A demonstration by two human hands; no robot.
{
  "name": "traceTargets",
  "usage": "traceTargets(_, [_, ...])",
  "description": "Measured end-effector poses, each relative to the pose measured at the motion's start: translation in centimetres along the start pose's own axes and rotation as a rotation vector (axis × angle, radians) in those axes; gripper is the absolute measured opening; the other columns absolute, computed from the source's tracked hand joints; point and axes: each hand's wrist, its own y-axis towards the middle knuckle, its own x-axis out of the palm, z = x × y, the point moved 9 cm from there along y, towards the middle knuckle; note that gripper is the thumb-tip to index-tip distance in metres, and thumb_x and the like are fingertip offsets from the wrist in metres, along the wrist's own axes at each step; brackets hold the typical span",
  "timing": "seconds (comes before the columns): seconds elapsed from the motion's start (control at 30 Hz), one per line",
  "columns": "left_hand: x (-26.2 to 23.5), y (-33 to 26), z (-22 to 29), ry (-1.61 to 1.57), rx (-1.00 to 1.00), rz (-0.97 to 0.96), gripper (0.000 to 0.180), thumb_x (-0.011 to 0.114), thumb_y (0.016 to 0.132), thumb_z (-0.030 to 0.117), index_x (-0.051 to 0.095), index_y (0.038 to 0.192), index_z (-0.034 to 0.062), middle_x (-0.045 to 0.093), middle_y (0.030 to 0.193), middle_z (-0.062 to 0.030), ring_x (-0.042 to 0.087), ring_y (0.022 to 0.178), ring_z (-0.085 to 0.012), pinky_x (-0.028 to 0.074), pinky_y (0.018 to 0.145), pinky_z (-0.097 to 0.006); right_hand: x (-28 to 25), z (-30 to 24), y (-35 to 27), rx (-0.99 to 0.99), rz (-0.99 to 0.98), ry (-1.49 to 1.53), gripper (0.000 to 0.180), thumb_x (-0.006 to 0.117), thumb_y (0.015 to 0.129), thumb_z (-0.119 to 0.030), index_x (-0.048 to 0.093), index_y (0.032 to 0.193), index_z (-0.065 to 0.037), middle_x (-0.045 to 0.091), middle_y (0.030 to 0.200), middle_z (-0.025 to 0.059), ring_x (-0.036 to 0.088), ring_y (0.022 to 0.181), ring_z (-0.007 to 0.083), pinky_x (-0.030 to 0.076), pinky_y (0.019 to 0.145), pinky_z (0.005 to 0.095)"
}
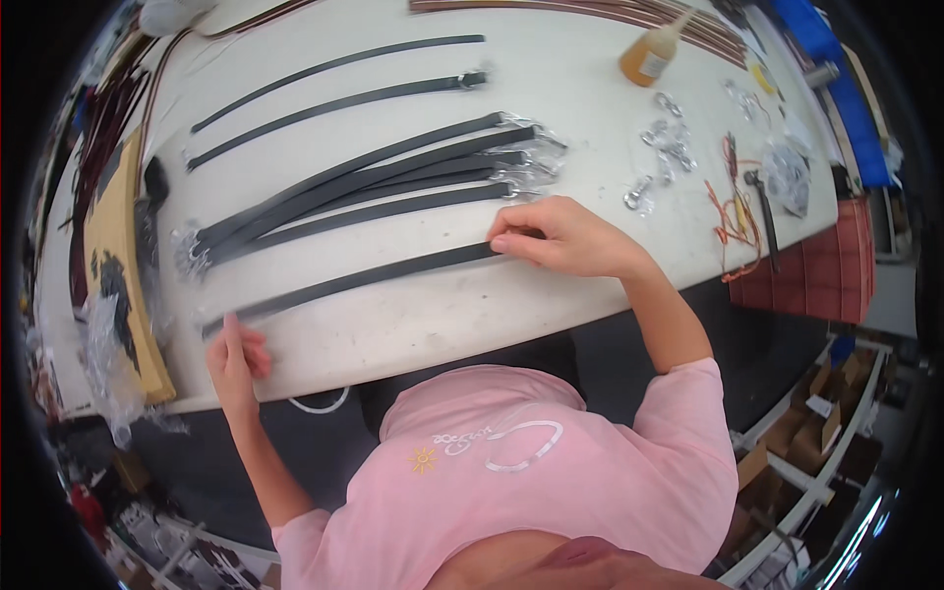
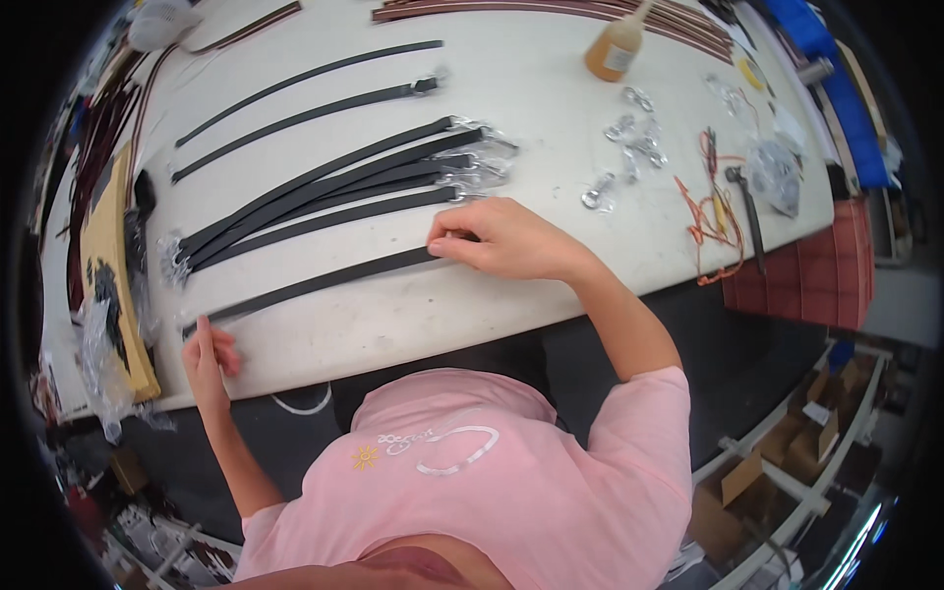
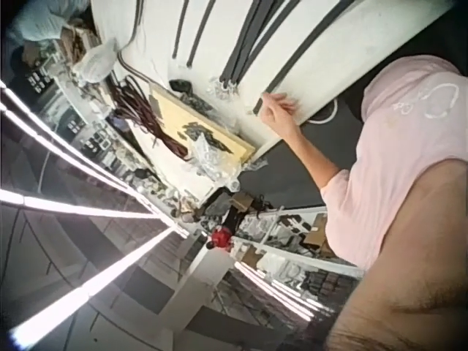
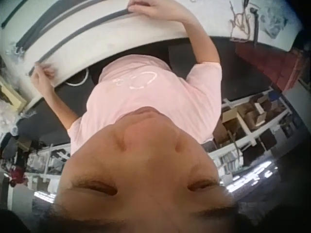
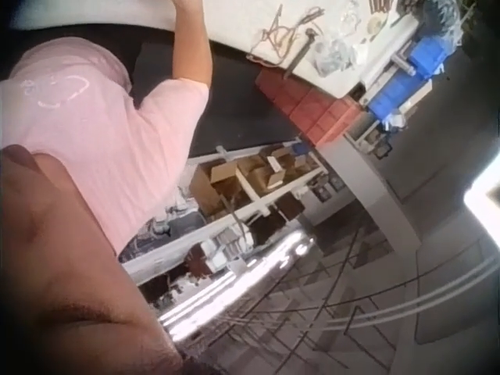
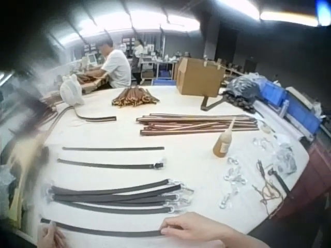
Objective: Assembling leather straps by attaching metal buckles to pre-cut leather strips.
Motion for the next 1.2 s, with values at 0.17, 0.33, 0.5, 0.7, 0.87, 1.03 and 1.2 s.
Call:
traceTargets(0.17, [18.3,-8.6,16.7,0.566,1.145,-0.069,0.053,0.077,0.079,0.007,0.063,0.131,0.0038,0.065,0.122,-0.0161,0.056,0.118,-0.0354,0.044,0.1,-0.043,1.8,-2.6,2.1,-0.177,0.131,-0.19,0.015,0.066,0.095,-0.02,0.071,0.1,-0.007,0.067,0.077,0.0087,0.062,0.068,0.0207,0.048,0.064,0.0338])
traceTargets(0.33, [24.3,-5.9,14.1,0.496,0.906,-0.543,0.043,0.072,0.087,0.004,0.066,0.129,0.0067,0.062,0.09,-0.0124,0.059,0.076,-0.0249,0.048,0.066,-0.034,-7.3,-3.1,0.3,-0.352,0.619,-0.509,0.013,0.063,0.095,-0.013,0.072,0.103,-0.007,0.072,0.101,0.0101,0.066,0.095,0.0293,0.051,0.084,0.0387])
traceTargets(0.5, [23.9,-7.3,17.9,0.402,1.258,-0.434,0.042,0.077,0.084,0.011,0.069,0.126,0.0096,0.064,0.099,-0.011,0.061,0.09,-0.0255,0.052,0.077,-0.035,-19.6,10.3,-9.3,0.157,0.946,-1.046,0.032,0.058,0.086,0.0,0.071,0.114,-0.01,0.069,0.119,0.0092,0.063,0.11,0.0331,0.05,0.094,0.0441])
traceTargets(0.7, [28.1,7.4,28.5,0.635,1.298,-0.281,0.023,0.059,0.098,0.014,0.071,0.117,0.0096,0.067,0.102,-0.0117,0.06,0.102,-0.031,0.049,0.091,-0.042,-18.6,9.4,-8.4,0.314,0.944,-1.207,0.026,0.062,0.09,-0.007,0.069,0.114,-0.016,0.067,0.108,0.0054,0.061,0.101,0.0285,0.043,0.095,0.0428])
traceTargets(0.87, [32.1,22.8,30.1,0.904,1.016,-0.111,0.036,0.074,0.082,0.029,0.071,0.118,0.0241,0.073,0.112,-0.0082,0.068,0.107,-0.029,0.049,0.095,-0.047,-17.7,10.2,-7.2,0.292,0.973,-1.142,0.027,0.062,0.092,-0.01,0.069,0.117,-0.016,0.064,0.106,0.0078,0.058,0.102,0.0296,0.04,0.097,0.044])
traceTargets(1.03, [34.6,22.7,30.3,0.821,0.932,-0.321,0.028,0.074,0.079,0.022,0.072,0.107,0.0157,0.075,0.099,-0.0082,0.068,0.103,-0.0287,0.051,0.09,-0.043,-18.6,12.4,-8.2,0.293,0.964,-1.11,0.031,0.06,0.092,-0.011,0.069,0.121,-0.015,0.062,0.107,0.0102,0.057,0.102,0.0307,0.042,0.094,0.0467])
traceTargets(1.2, [27.9,16.7,34.7,0.341,1.156,-0.304,0.012,0.065,0.088,0.009,0.066,0.1,0.0063,0.072,0.097,-0.0139,0.069,0.09,-0.0272,0.054,0.082,-0.037,-21.0,14.5,-10.3,0.249,1.101,-0.911,0.025,0.058,0.094,-0.014,0.073,0.112,-0.006,0.066,0.1,0.0114,0.061,0.092,0.0287,0.047,0.087,0.0416])
